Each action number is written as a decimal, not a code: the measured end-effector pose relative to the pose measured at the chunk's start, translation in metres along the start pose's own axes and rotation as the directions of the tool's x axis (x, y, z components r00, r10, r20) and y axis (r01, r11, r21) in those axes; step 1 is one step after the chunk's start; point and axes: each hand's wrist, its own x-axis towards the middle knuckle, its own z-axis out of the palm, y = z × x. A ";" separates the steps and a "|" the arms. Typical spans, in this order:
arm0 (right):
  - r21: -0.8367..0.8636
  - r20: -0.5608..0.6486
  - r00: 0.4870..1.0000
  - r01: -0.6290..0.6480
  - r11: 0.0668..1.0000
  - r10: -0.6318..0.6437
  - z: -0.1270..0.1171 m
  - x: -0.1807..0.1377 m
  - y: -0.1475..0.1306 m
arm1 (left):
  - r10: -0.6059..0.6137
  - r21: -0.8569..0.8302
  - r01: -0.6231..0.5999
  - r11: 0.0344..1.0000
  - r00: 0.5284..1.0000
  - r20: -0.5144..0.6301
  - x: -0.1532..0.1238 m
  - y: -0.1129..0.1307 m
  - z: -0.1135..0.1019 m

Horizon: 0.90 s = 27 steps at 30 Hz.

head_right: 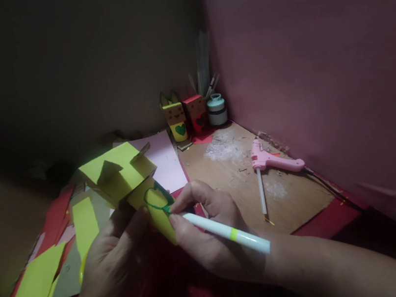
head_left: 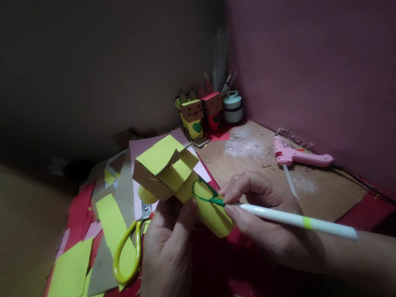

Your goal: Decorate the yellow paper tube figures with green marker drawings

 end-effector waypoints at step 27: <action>0.067 0.016 0.999 0.026 0.997 -0.028 0.000 -0.003 0.006 | 0.015 -0.031 -0.015 0.999 1.000 0.003 0.002 -0.004 0.000</action>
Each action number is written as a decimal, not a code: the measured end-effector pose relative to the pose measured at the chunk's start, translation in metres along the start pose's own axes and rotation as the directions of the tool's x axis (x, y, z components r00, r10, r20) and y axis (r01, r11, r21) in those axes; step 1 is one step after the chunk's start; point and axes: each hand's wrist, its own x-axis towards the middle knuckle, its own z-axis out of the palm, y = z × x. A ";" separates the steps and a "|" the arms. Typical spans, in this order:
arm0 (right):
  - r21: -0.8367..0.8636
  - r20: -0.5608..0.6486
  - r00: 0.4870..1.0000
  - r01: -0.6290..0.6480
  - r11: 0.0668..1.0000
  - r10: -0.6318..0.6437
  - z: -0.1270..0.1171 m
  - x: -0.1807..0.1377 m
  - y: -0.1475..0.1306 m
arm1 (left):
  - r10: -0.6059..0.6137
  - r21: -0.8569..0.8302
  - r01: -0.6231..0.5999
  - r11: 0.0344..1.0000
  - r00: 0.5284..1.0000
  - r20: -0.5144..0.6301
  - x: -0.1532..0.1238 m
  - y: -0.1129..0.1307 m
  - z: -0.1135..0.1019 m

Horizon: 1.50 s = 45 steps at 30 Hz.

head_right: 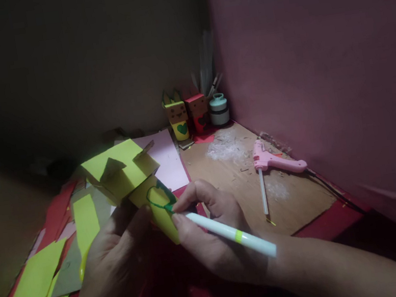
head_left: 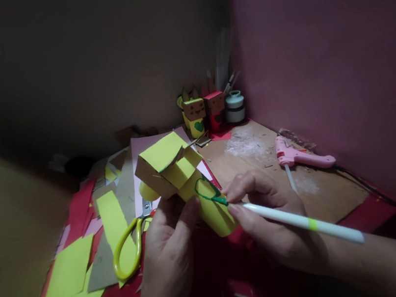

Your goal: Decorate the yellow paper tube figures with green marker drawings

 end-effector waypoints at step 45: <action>0.096 -0.049 0.999 0.026 0.995 -0.021 0.002 0.001 0.002 | 0.012 -0.008 -0.012 1.000 1.000 0.005 0.000 -0.002 0.000</action>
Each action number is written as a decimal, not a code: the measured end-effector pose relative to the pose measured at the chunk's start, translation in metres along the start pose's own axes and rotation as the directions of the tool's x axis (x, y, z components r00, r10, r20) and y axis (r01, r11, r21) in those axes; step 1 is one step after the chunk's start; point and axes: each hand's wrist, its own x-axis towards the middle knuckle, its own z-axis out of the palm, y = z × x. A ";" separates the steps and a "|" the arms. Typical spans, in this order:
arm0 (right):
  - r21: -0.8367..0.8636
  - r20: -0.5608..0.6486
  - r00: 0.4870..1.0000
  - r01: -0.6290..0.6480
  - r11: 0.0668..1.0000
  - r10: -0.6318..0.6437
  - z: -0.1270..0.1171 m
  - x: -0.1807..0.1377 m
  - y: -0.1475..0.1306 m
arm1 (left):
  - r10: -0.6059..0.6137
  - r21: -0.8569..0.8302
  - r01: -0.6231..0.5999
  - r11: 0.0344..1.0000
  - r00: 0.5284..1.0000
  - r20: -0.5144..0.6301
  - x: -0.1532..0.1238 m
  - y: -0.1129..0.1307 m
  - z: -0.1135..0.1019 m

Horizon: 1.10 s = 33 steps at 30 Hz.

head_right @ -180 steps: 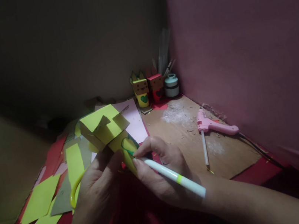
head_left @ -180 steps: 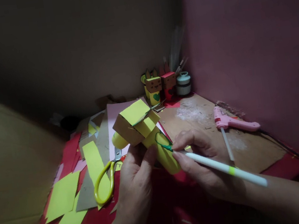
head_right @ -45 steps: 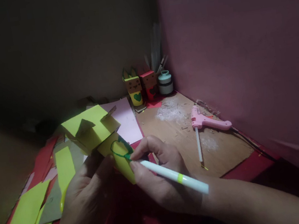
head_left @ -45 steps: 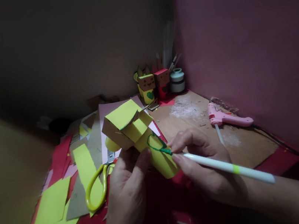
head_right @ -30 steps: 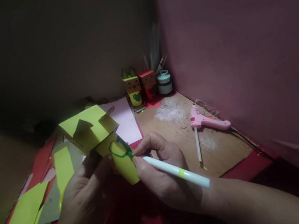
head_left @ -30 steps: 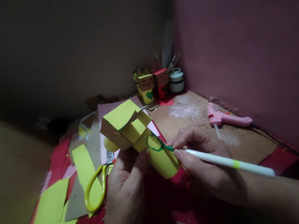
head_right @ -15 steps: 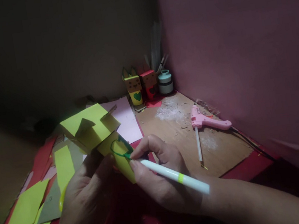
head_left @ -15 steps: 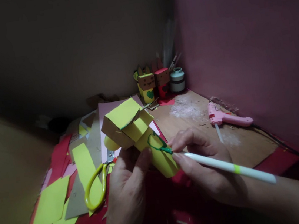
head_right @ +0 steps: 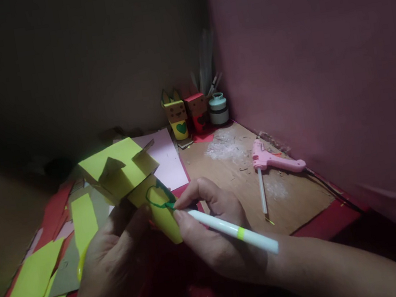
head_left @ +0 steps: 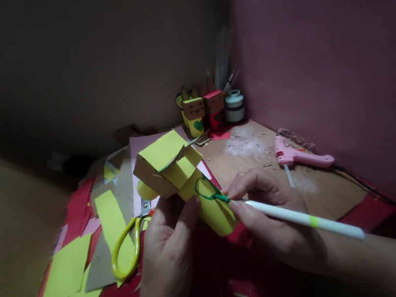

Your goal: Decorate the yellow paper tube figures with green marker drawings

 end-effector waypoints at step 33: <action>-0.003 0.032 0.999 -0.036 0.999 0.036 -0.003 -0.004 0.003 | -0.010 -0.012 0.010 1.000 1.000 0.016 0.000 -0.001 0.000</action>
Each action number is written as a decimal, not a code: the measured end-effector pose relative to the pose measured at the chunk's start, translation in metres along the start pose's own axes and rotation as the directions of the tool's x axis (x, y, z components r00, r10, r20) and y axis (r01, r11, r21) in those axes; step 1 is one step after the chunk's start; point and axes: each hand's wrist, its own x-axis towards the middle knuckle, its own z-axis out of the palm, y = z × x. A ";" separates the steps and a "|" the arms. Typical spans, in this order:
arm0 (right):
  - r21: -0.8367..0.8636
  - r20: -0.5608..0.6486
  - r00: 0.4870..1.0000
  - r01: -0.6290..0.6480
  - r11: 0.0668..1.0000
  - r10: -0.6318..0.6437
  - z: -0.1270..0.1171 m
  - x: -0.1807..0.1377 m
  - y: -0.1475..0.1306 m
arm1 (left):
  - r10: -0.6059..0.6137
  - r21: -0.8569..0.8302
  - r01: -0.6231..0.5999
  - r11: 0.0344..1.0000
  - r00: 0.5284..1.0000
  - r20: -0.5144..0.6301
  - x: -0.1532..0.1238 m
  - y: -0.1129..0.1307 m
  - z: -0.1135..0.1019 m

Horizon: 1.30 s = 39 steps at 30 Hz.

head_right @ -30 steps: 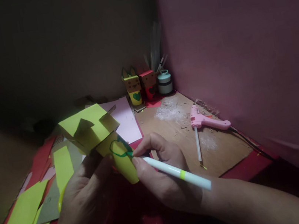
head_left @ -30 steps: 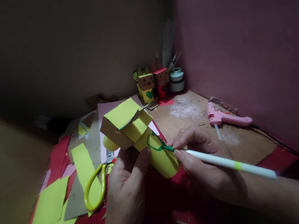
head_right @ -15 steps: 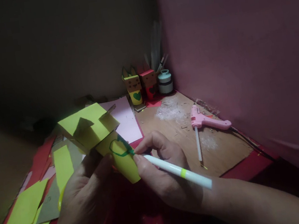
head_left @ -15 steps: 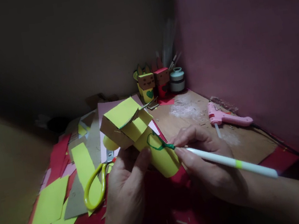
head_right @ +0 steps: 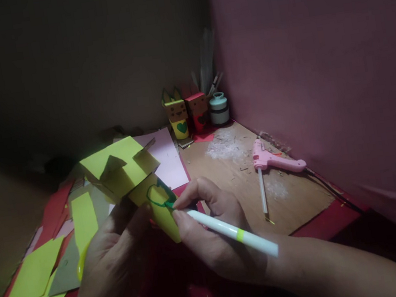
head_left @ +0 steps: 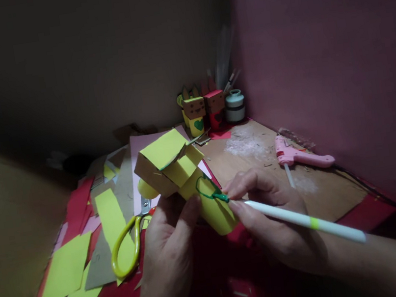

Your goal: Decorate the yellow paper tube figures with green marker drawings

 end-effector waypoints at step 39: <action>0.011 -0.042 0.999 0.020 1.000 -0.020 -0.001 0.002 -0.002 | 0.028 0.007 -0.028 1.000 1.000 -0.010 -0.002 0.003 0.002</action>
